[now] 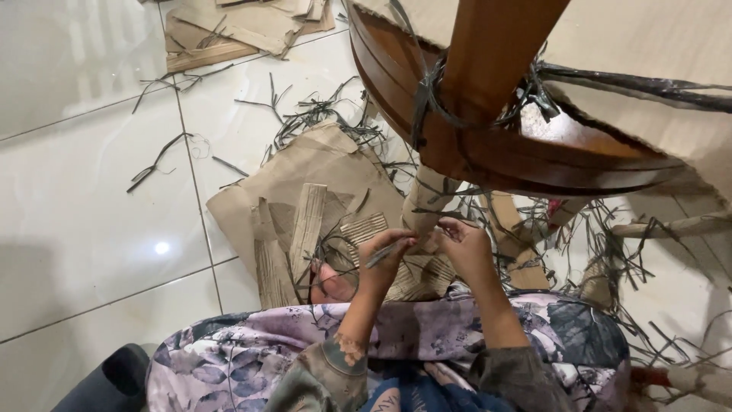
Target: Wrapping the legs of a wooden chair with cardboard and securing them with plastic ties for protection.
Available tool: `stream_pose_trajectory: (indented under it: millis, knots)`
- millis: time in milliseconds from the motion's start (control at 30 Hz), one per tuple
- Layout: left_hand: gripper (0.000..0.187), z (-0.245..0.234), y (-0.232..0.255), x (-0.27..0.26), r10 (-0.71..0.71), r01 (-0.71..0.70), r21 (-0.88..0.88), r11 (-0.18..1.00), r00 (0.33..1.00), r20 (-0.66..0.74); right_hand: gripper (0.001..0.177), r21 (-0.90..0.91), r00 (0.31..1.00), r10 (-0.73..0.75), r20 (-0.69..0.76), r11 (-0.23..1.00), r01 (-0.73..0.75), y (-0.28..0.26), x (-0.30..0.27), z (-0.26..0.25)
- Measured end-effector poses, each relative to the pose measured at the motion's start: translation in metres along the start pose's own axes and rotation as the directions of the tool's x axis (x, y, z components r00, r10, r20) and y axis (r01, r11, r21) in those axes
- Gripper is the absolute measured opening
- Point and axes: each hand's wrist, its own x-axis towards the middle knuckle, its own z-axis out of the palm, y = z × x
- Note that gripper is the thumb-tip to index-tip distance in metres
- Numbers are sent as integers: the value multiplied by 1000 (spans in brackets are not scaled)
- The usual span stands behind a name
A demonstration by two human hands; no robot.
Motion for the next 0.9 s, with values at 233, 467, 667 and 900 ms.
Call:
stream_pose_trajectory:
  millis: [233, 467, 667, 900]
  knots:
    - [14, 16, 44, 3, 233, -245, 239, 939, 969, 81, 13, -223, 957, -249, -149, 951, 213, 9, -16, -13]
    - [11, 21, 32, 6, 437, -451, 394, 800, 890, 132, 8, -260, 827, -554, -90, 815, 518, -10, -50, -26]
    - [16, 22, 34, 2, 415, -457, 353, 817, 890, 192, 6, -227, 745, -664, -71, 738, 636, -36, -62, -16]
    - [7, 15, 21, 2, 358, -411, 439, 799, 912, 201, 13, -239, 697, -712, -89, 694, 679, -40, -53, -6]
